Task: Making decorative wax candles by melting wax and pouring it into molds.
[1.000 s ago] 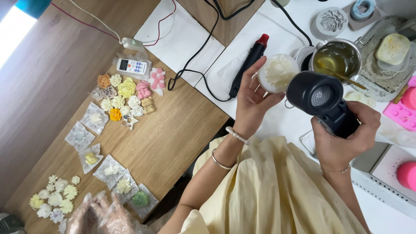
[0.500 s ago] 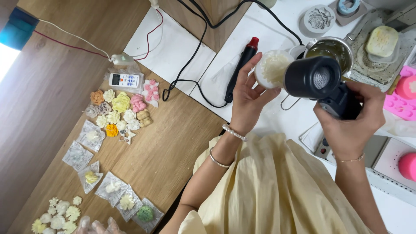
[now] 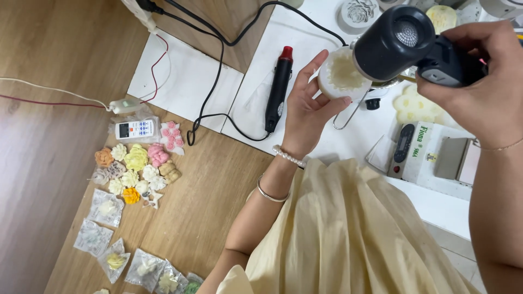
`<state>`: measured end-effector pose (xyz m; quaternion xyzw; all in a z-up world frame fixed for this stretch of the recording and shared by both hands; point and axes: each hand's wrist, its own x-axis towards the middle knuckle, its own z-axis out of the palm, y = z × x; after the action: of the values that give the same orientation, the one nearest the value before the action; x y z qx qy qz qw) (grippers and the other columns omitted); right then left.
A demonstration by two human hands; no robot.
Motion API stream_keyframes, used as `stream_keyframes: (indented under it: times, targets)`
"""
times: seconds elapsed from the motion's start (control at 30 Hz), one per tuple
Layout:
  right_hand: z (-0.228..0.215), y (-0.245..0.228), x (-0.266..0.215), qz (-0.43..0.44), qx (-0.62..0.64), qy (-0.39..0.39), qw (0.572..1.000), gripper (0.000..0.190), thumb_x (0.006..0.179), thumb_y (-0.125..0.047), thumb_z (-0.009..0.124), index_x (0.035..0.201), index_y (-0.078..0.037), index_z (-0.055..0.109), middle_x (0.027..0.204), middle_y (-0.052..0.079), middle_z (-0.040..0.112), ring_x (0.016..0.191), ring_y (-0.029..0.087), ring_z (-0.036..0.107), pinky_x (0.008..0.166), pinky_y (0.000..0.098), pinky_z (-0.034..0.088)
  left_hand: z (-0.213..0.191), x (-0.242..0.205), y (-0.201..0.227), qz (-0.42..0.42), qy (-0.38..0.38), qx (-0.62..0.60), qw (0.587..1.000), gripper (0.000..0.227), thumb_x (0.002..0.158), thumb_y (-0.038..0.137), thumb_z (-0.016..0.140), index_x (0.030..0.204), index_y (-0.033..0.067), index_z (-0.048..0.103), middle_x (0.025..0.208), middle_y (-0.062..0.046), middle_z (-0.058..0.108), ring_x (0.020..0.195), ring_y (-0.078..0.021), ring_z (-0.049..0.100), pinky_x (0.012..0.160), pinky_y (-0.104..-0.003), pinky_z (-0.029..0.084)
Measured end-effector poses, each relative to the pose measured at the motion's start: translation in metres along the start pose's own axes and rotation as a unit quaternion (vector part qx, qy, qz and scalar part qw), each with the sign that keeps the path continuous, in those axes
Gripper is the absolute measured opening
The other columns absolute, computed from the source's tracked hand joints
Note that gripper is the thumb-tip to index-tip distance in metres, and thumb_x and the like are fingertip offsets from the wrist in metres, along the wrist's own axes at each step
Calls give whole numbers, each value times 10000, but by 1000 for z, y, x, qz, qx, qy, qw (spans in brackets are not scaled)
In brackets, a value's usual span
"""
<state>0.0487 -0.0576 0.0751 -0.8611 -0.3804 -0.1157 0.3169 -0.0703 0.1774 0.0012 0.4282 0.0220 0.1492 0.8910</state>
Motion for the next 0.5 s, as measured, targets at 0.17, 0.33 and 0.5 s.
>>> stream_keyframes:
  times: [0.17,0.33,0.5]
  targets:
    - [-8,2,3,-11,-6,-20,1000,556,874,53,892,1282,31,514,1209,120,596,1052,174,597,967,266,561,4,3,4,-13,-18,16,1000,850,910,-157,688,1636,31,289,1434,-152,591,1258,-231,651,1024,-321,593]
    - [-9,-1,7,-34,-28,-29,999,581,846,48,896,1287,28,518,1215,122,583,1065,182,596,988,279,557,2,5,7,-2,-35,32,999,850,909,-144,706,1633,26,294,1465,-141,574,1289,-215,630,1060,-316,588]
    - [-7,-2,6,-36,-36,-17,999,589,835,63,903,1293,22,535,1247,120,556,1066,194,584,980,287,528,2,7,8,-7,-24,31,999,846,916,-125,713,1637,40,302,1403,-140,618,1234,-204,651,1016,-309,595]
